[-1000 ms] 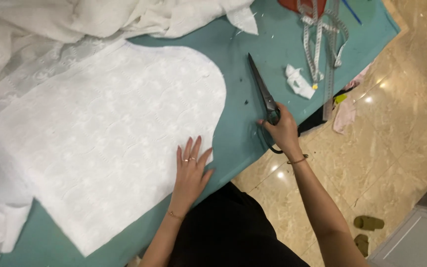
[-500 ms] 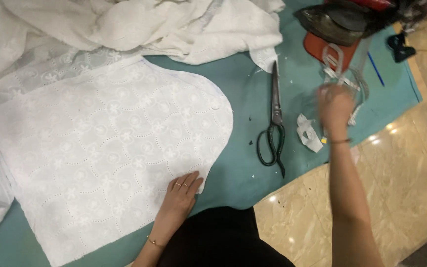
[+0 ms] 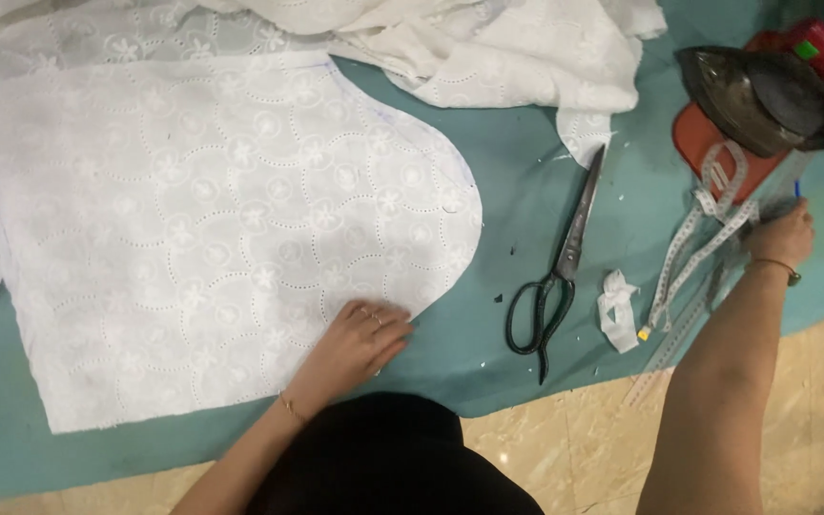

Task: Cutting and marking white patterned fabric to create garment pieces on a tailoring workbench.

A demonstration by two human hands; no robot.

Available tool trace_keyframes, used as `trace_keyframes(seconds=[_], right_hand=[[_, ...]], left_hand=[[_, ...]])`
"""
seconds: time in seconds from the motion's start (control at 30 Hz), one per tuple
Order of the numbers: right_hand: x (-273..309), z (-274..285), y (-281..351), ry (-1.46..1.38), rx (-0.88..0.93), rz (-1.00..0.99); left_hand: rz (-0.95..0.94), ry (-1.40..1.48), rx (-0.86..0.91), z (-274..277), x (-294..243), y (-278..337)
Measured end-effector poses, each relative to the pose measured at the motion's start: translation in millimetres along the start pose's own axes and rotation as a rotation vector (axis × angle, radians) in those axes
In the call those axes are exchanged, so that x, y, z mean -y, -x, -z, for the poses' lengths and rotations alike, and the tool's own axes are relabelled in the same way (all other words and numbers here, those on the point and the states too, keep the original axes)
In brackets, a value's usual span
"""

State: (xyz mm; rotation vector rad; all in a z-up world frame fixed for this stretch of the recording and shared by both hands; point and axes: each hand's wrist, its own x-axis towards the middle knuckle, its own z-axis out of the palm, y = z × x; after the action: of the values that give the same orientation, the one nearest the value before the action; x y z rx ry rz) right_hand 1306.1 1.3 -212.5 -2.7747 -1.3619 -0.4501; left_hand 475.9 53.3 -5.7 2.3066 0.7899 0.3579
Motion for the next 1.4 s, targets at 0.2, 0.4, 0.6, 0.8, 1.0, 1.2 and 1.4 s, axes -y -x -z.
trace_keyframes(seconds=[0.2,0.4,0.6,0.8,1.0,1.2,1.4], right_hand=[[-23,-22,-9,0.383,-0.115,0.027],[-44,-19,-6,0.493,0.019,0.043],[47,100,32,0.166,-0.342,0.075],[284,233,102,-1.39,-0.277,-0.031],[511,272,142,-1.828,0.288,0.102],[581,215,139,-2.141,0.369,0.065],[587,242,143,-2.023,0.33,-0.021]], left_hand=[[-0.083,-0.153,-0.287,12,50,-65],[-0.061,-0.283,-0.324,36,95,-152],[-0.038,-0.332,-0.277,28,115,-149],[0.006,-0.351,-0.279,34,114,-137],[0.034,-0.383,-0.292,35,111,-134],[0.057,-0.316,-0.271,38,111,-137],[0.049,-0.297,-0.27,35,114,-137]])
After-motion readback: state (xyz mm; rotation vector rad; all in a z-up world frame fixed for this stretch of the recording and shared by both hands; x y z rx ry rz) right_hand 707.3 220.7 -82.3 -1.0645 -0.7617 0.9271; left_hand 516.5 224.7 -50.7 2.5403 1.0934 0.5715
